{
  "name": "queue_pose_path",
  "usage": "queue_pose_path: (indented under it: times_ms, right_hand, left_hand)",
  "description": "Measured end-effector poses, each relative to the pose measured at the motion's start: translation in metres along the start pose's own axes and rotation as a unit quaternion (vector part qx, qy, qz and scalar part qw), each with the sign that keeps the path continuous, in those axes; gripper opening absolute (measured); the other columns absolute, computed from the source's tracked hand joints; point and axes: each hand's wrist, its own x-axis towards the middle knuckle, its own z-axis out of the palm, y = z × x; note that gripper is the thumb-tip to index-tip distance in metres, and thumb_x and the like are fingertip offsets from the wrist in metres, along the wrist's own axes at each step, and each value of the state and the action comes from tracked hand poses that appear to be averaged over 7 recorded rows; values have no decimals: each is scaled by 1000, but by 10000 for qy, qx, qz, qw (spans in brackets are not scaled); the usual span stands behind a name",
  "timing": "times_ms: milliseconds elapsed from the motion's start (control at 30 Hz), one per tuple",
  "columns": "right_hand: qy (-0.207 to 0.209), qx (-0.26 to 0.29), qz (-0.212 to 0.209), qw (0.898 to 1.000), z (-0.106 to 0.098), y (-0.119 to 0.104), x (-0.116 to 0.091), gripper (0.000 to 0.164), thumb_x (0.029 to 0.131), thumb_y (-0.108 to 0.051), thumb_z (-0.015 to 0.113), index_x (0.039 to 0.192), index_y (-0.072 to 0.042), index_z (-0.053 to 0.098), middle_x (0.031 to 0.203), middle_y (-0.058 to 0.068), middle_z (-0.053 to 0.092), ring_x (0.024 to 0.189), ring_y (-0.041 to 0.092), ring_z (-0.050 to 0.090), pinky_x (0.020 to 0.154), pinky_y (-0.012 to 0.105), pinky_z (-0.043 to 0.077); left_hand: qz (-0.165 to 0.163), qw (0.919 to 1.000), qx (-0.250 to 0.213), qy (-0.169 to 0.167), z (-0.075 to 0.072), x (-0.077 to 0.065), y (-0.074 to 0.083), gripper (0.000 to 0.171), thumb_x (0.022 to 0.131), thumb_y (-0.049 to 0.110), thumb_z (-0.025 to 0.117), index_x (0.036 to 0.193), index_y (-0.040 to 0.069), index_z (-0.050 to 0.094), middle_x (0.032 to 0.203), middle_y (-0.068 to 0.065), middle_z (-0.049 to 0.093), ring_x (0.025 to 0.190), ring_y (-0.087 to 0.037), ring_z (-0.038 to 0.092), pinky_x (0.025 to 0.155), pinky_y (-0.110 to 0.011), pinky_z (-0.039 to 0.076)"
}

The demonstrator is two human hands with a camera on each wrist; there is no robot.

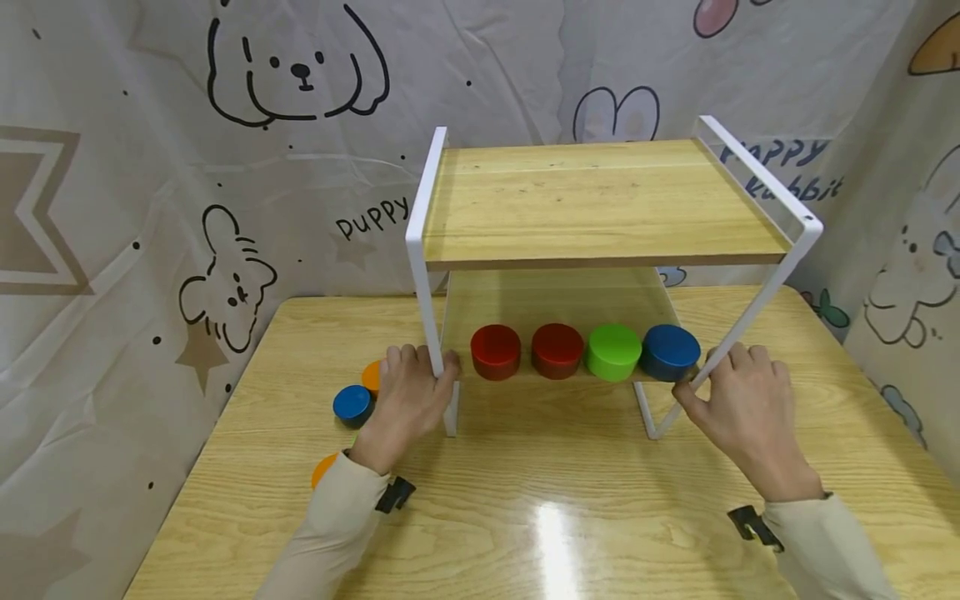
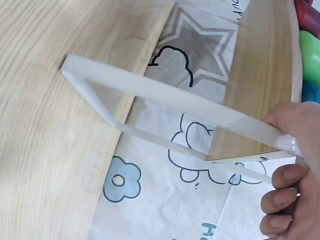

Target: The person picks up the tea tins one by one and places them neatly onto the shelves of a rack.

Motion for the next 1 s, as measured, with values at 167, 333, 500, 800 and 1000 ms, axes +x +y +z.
queue_pose_path:
  times_ms: [167, 333, 500, 800, 1000]
  right_hand:
    - [-279, -95, 80, 9995, 5, 2, -3, 33, 76, -29, 63, 67, -7, 41, 65, 12, 40, 61, 33, 39, 55, 39, 25]
    - [-503, -13, 117, 9987, 7, 3, -4, 31, 81, -28, 59, 67, -8, 40, 67, 11, 40, 61, 31, 36, 56, 37, 23]
    - [-581, 72, 98, 9982, 7, 1, -3, 31, 82, -27, 60, 68, -8, 41, 67, 11, 41, 61, 31, 37, 55, 36, 24]
    - [-646, 280, 166, 9974, 7, 1, -1, 29, 82, -24, 63, 68, -8, 43, 68, 12, 43, 63, 32, 39, 55, 36, 25]
    - [-664, 397, 219, 9968, 7, 1, -2, 29, 82, -21, 64, 66, -8, 43, 68, 12, 44, 62, 31, 38, 55, 36, 25]
  left_hand:
    - [-2, 10000, 64, 68, -1, -1, -1, 50, 99, 41, 35, 66, 6, 48, 70, -11, 40, 71, -29, 35, 65, -35, 24]
    - [40, 9996, 198, 186, -4, -5, -1, 52, 98, 45, 38, 65, 6, 48, 67, -10, 41, 68, -28, 37, 64, -34, 26]
    - [138, 9996, 220, 102, -10, -13, -3, 58, 98, 51, 38, 62, 7, 48, 65, -9, 41, 66, -27, 37, 63, -33, 26]
    - [250, 9954, 635, -670, -24, -36, -34, 39, 93, 42, 55, 82, 5, 47, 81, -8, 40, 82, -28, 32, 77, -37, 26]
    - [-101, 9901, 1077, -893, -22, -50, -66, 45, 86, 35, 68, 98, -5, 51, 99, -21, 48, 92, -37, 39, 79, -46, 35]
